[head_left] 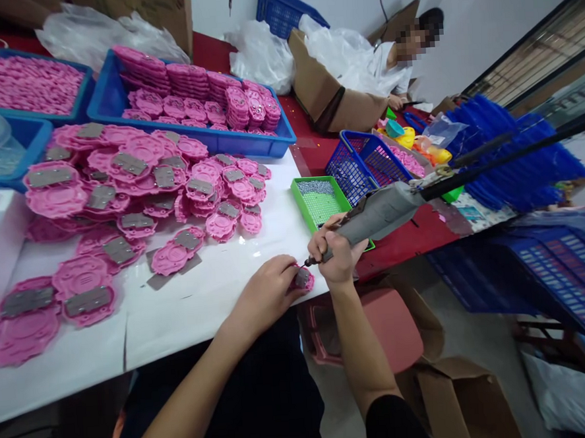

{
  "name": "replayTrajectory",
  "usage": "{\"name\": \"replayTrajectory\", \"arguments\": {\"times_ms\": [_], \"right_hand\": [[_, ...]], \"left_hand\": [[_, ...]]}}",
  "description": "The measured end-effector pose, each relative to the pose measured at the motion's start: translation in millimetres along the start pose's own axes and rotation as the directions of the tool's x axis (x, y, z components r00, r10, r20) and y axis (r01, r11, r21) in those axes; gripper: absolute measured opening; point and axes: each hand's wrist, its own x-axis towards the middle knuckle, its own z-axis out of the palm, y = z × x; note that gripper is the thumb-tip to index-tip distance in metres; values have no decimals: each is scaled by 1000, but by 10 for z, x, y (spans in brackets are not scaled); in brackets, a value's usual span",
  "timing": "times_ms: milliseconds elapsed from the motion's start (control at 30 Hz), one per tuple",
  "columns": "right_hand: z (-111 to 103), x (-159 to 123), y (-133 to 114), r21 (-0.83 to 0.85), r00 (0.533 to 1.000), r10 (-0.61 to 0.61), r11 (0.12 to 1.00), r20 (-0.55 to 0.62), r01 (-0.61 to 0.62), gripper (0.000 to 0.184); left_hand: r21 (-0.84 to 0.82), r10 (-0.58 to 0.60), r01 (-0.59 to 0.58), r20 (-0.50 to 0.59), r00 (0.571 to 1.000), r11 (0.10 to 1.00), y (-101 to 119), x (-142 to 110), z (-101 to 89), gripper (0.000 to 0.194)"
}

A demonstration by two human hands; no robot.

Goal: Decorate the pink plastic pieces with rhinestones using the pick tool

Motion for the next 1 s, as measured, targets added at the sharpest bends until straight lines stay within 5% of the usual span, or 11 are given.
{"name": "replayTrajectory", "arguments": {"times_ms": [400,700,1000], "right_hand": [[-64,15,-37,-16,994,-99,995,-39,98,21],[14,10,-4,7,1000,-24,1000,19,24,17],[22,117,19,17,930,158,985,331,-173,25]], "left_hand": [[-19,-11,11,15,1000,1000,19,4,-12,25],[-21,-15,15,21,1000,1000,18,15,-21,24],[2,-13,13,32,999,1000,-12,19,-3,24]]}}
